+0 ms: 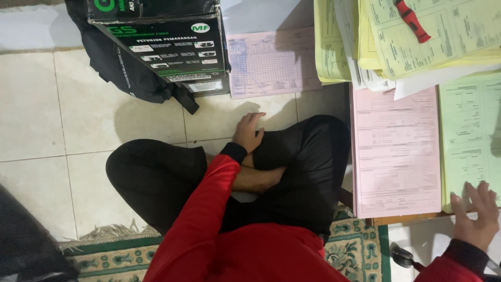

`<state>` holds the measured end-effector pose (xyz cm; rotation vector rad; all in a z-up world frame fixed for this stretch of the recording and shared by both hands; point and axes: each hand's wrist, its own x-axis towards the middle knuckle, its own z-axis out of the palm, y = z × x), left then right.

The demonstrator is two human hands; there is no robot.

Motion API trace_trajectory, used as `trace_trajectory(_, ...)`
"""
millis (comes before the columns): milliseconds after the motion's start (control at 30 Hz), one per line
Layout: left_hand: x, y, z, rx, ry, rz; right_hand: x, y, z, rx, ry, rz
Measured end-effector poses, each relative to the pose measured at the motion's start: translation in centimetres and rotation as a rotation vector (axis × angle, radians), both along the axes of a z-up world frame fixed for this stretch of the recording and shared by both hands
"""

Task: Sorting and organizing stacks of printed documents and forms while sitting on the floor.

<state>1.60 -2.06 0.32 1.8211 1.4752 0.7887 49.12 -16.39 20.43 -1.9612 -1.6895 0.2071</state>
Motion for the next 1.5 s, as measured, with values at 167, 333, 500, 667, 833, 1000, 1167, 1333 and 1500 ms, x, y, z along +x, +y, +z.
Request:
trace_trajectory(167,0.0,0.1,-0.2,0.052,0.0,0.001,-0.3,0.2,0.3,-0.036,-0.043,-0.018)
trace_trajectory(333,0.0,0.1,0.5,0.017,-0.01,-0.001,-1.0,0.4,0.8,-0.048,-0.031,-0.034)
trace_trajectory(500,0.1,0.2,-0.1,0.044,0.005,0.001,0.1,0.1,-0.2,-0.002,-0.066,0.003)
trace_trajectory(667,0.1,0.1,0.5,-0.035,0.0,0.005,-1.4,0.6,1.0,-0.007,-0.072,-0.019)
trace_trajectory(833,0.0,0.1,0.3,-0.011,-0.006,0.001,-0.5,0.5,0.2,0.026,-0.096,-0.036)
trace_trajectory(1000,-0.2,0.0,-0.4,0.027,-0.001,-0.006,2.6,0.0,-2.2,0.185,-0.181,-0.024)
trace_trajectory(1167,-0.2,0.0,0.4,-0.024,-0.026,-0.003,3.2,-0.8,-1.4,0.067,-0.246,-0.041)
trace_trajectory(1333,-0.2,-0.1,0.0,-0.005,-0.026,-0.003,4.2,-1.8,-1.7,0.074,-0.386,-0.068)
trace_trajectory(1500,-0.2,-0.1,-0.1,0.017,-0.035,0.002,8.3,-3.2,-5.3,0.095,-0.404,-0.322)
